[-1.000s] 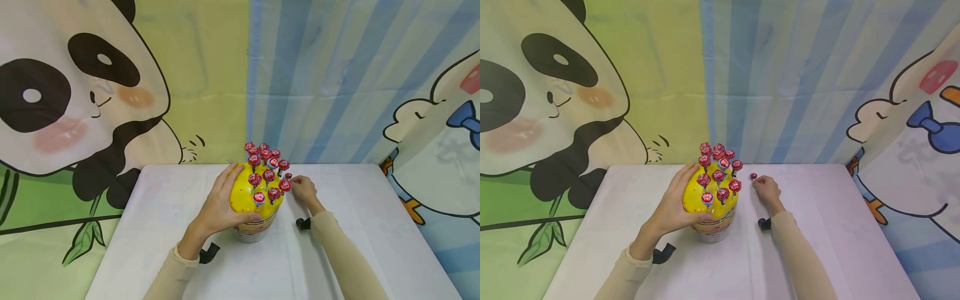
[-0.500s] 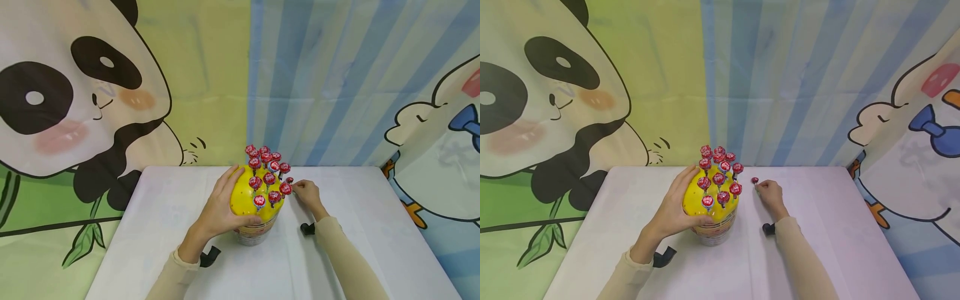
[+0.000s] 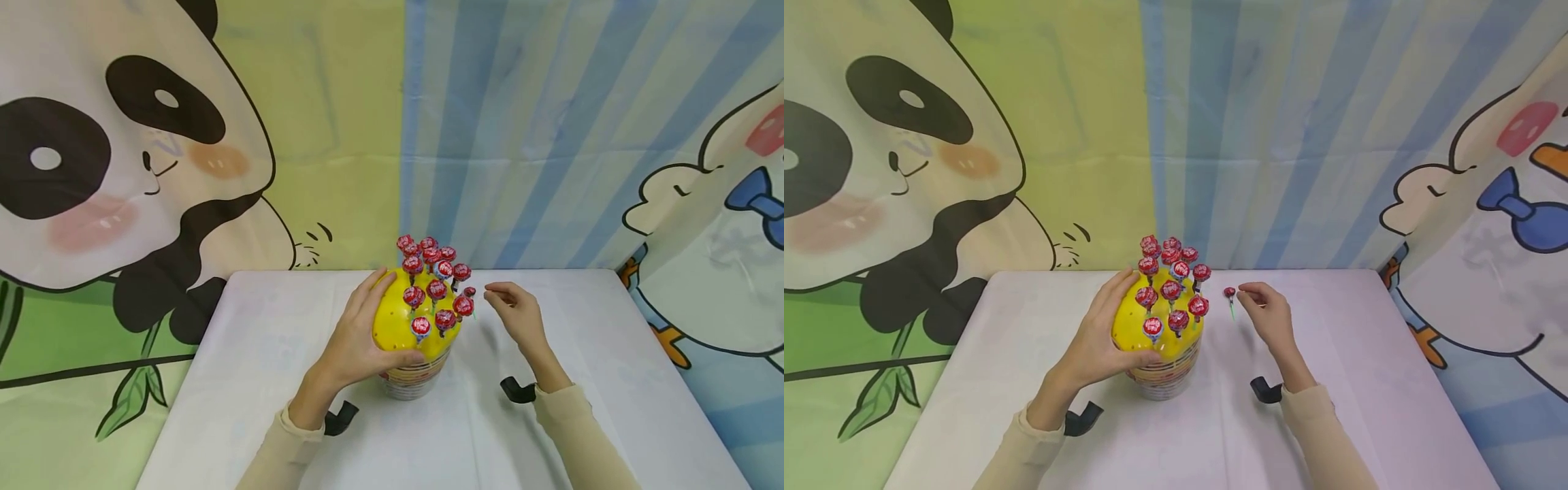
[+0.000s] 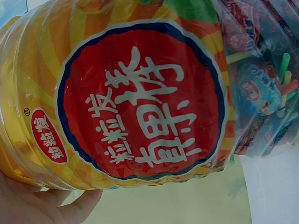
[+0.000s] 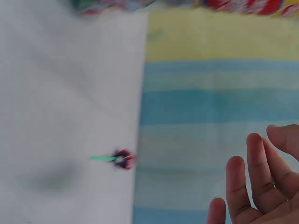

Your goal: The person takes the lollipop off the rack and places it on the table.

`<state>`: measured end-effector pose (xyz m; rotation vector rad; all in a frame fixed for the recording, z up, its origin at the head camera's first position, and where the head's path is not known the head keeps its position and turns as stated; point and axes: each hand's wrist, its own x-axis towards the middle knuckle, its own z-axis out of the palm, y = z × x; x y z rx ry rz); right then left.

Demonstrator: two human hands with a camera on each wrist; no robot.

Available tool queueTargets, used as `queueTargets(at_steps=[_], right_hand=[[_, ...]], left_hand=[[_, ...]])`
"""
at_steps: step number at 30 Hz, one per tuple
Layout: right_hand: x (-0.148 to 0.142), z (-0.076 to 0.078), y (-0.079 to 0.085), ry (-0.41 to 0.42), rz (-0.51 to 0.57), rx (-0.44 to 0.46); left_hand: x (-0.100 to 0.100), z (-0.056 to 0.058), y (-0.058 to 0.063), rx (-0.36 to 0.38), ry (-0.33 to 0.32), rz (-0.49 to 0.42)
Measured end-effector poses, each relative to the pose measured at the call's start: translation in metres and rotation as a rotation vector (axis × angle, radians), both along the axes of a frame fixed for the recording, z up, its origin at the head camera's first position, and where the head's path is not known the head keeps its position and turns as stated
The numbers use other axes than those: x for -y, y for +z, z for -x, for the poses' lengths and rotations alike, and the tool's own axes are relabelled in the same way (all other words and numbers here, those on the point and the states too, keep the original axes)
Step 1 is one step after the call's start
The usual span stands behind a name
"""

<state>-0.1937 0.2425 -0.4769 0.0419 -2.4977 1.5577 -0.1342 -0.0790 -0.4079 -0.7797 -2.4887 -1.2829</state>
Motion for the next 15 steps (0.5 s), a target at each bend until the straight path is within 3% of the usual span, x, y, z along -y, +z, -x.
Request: queueTargets(at_steps=[9,15], right_hand=[[0.020,-0.046,0.063,0.138,0.064,-0.174],[0.029,-0.067,0.081,0.289,0.187,-0.282]], left_hand=[[0.000,0.001,0.000,-0.007,-0.004,-0.009],[0.000,0.001,0.000,-0.012,-0.004,-0.007]])
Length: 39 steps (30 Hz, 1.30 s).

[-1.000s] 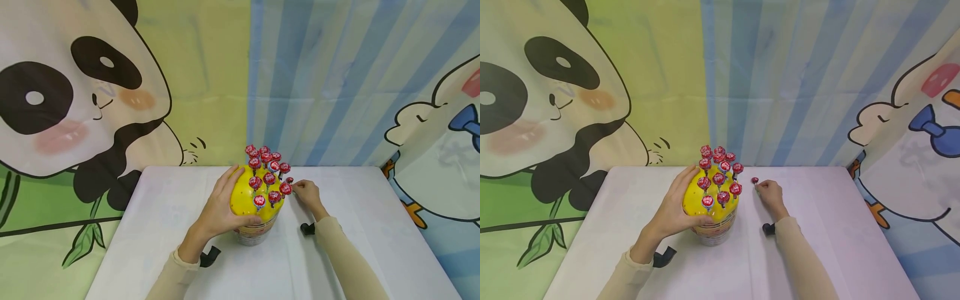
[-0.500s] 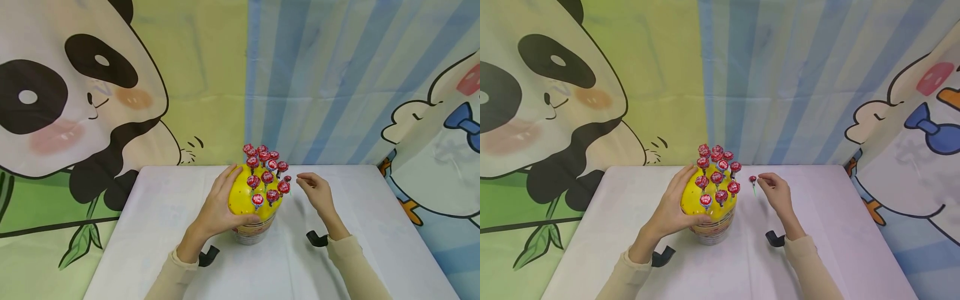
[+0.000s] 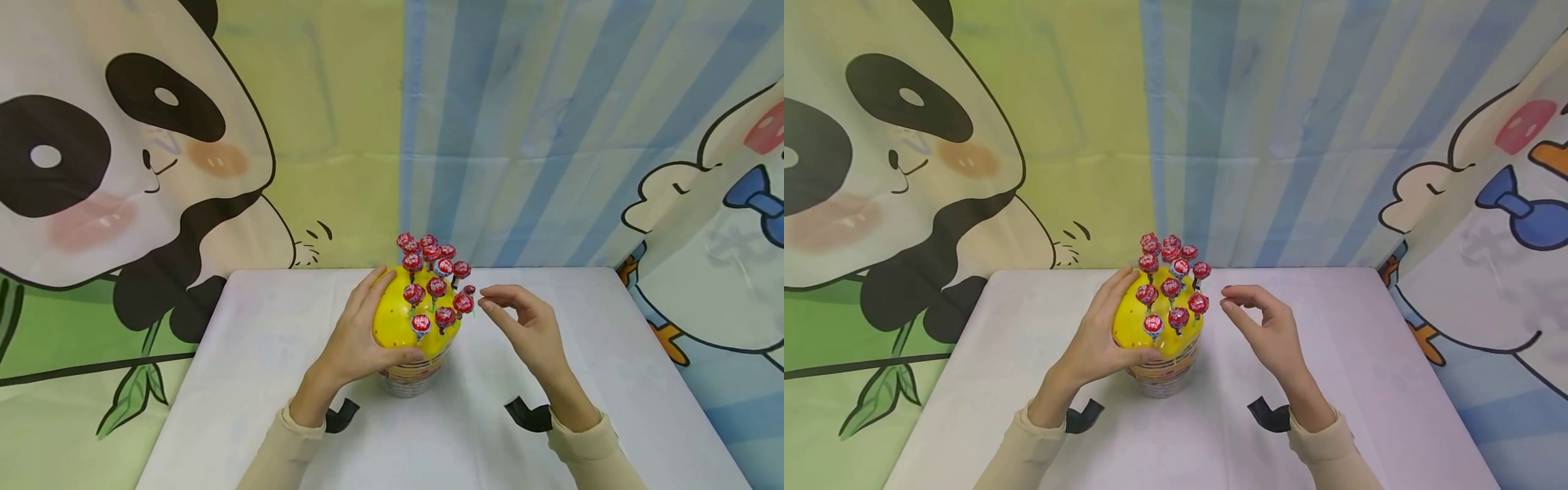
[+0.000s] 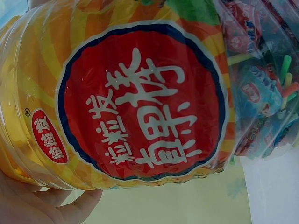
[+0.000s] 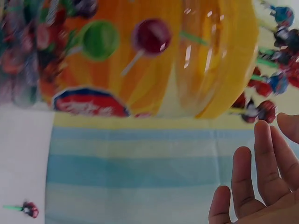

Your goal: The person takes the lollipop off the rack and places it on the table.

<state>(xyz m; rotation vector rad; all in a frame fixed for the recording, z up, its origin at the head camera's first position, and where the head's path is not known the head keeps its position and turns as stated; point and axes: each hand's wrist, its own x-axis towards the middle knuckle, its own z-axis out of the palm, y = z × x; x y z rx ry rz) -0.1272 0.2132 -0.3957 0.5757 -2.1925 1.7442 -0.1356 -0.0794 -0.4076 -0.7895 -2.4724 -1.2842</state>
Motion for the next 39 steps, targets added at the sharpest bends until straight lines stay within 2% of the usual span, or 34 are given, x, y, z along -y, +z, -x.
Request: queueTargets(at_steps=[6,17,39], right_hand=[[0.013,-0.012,0.010,0.099,0.027,-0.041],[0.024,-0.014,0.006,0.154,0.040,-0.067],[0.031,-0.014,0.005,0.147,0.000,-0.087]], left_hand=[[0.001,0.000,0.000,0.010,0.004,-0.001],[0.001,0.000,0.000,0.009,-0.003,-0.010],[0.000,0.000,0.001,0.008,-0.009,-0.019]])
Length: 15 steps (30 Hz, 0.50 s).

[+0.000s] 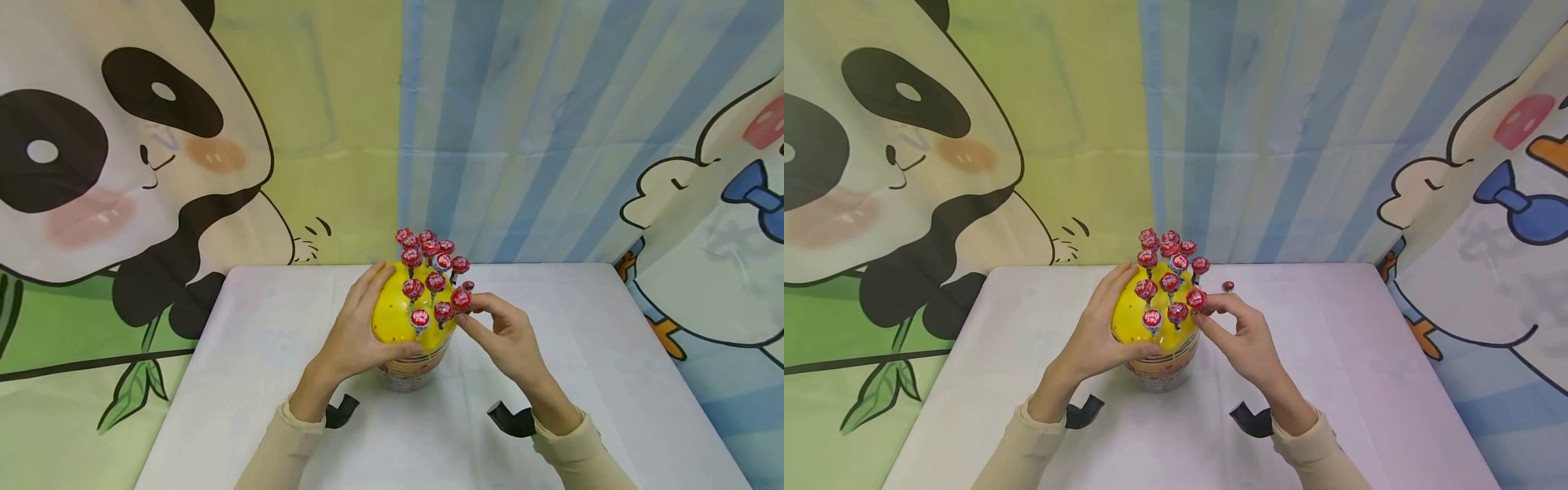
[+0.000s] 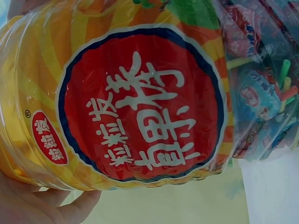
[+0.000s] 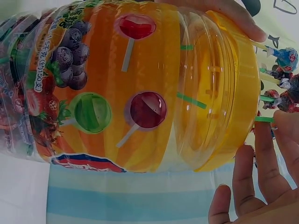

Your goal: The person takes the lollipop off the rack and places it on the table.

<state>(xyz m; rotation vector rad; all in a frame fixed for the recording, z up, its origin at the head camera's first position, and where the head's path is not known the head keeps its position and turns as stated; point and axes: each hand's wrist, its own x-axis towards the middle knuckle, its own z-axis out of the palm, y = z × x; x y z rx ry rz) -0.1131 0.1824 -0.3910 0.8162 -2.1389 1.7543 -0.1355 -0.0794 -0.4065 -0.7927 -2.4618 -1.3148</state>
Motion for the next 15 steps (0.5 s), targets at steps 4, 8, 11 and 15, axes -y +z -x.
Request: queueTargets(at_steps=[4,8,11,15], right_hand=[[0.0005,0.0006,-0.0001,-0.002,-0.002,0.003],[0.0010,0.0011,-0.0007,0.003,0.004,0.004],[0.0015,0.0014,-0.0010,0.006,0.002,0.005],[0.0031,0.0017,0.0004,0.001,0.010,0.002]], left_hand=[[0.0001,0.0007,0.0000,-0.004,0.001,0.003],[0.0000,0.0005,-0.0003,-0.003,0.002,0.001],[0.0001,-0.0002,-0.0008,-0.004,0.003,0.001],[0.0002,-0.0008,-0.0010,-0.008,0.005,0.003]])
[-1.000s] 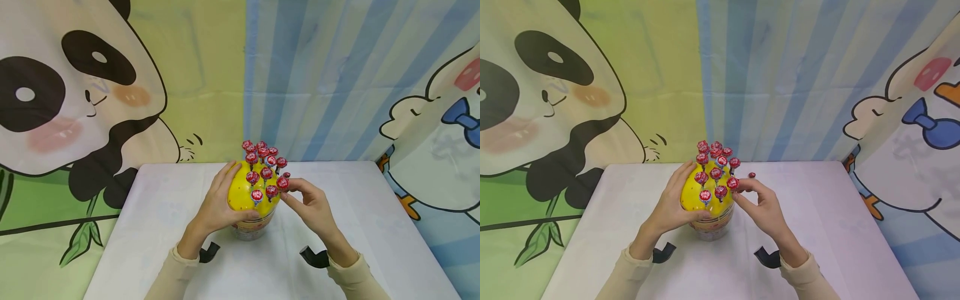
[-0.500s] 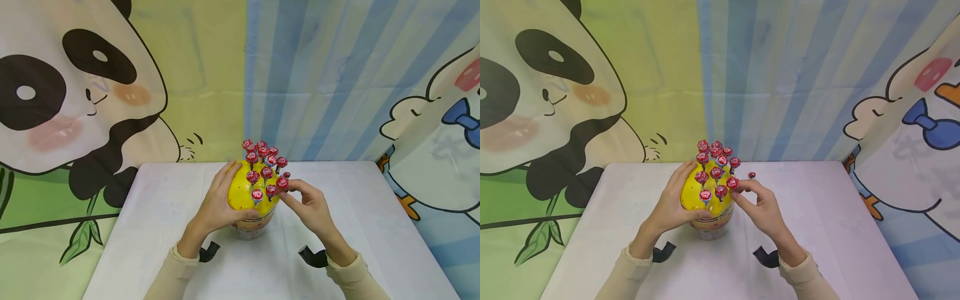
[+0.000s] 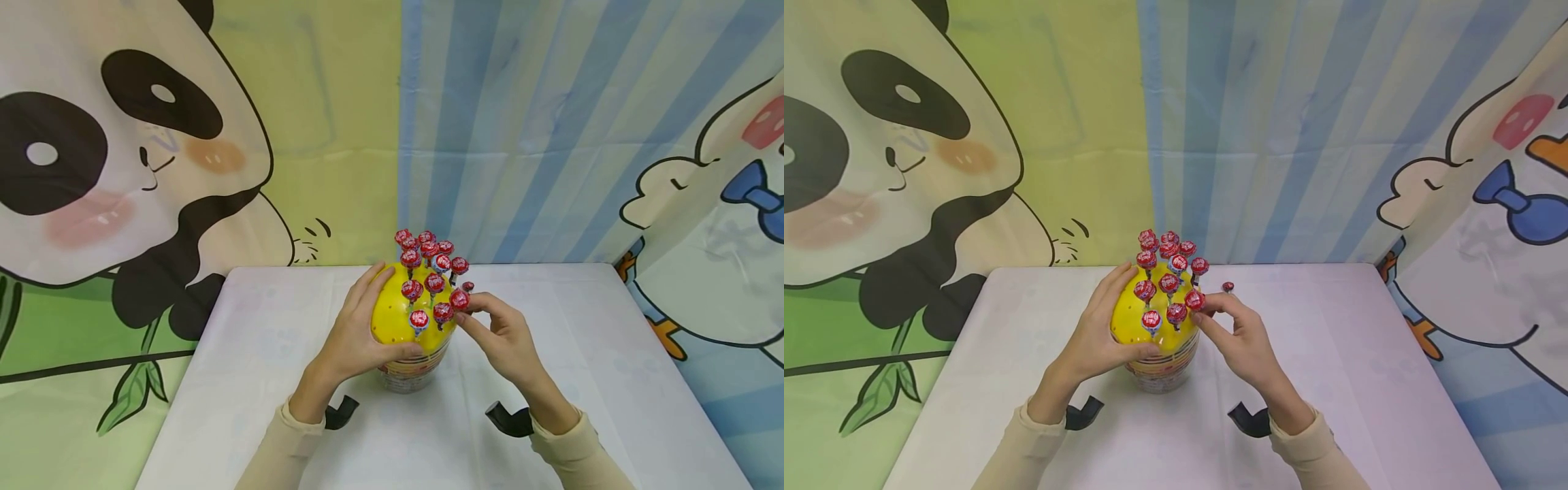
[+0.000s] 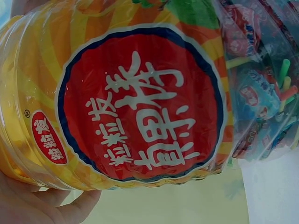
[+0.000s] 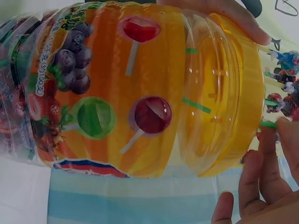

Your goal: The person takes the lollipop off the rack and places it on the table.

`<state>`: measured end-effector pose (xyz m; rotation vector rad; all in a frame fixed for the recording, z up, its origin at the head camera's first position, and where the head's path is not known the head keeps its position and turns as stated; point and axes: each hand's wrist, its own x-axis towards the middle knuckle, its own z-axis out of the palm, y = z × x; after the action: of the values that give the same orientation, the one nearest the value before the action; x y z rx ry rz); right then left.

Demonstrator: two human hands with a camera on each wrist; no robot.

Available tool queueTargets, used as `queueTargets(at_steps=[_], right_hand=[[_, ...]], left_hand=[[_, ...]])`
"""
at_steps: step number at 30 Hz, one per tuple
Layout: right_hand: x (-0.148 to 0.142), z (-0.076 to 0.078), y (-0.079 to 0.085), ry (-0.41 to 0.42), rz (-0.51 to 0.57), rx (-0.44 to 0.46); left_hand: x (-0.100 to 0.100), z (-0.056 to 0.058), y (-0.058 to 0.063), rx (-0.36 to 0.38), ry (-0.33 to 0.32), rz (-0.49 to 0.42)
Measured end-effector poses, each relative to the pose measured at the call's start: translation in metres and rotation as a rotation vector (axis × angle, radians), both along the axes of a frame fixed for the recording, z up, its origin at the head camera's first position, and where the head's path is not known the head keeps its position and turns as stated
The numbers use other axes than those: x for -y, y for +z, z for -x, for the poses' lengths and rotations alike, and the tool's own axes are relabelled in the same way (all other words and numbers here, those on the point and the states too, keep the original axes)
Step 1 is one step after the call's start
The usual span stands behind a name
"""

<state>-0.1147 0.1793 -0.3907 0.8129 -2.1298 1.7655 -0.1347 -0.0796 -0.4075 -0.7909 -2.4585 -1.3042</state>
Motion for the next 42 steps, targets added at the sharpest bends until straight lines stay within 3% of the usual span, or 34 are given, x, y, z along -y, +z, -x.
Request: queueTargets(at_steps=[10,14,18,23,33,38,42], right_hand=[[-0.001,0.004,0.006,-0.047,0.080,-0.065],[-0.009,0.011,0.000,-0.103,0.075,-0.016],[-0.019,0.024,-0.010,-0.228,0.071,0.058],[-0.036,0.048,-0.033,-0.370,0.021,0.166],[-0.071,0.094,-0.093,-0.473,-0.023,0.404],[-0.079,0.109,-0.114,-0.518,-0.078,0.578],[-0.084,0.119,-0.128,-0.538,-0.135,0.657]], left_hand=[[-0.001,0.001,0.000,-0.007,0.001,-0.008],[-0.002,0.001,0.000,-0.004,0.005,-0.007],[-0.001,0.001,0.000,-0.003,0.005,-0.006],[0.000,0.001,-0.001,0.005,0.007,-0.007],[-0.001,0.001,-0.001,0.010,0.008,-0.003],[0.000,0.001,-0.002,0.010,0.008,-0.001],[0.000,0.001,-0.001,0.009,0.002,-0.008]])
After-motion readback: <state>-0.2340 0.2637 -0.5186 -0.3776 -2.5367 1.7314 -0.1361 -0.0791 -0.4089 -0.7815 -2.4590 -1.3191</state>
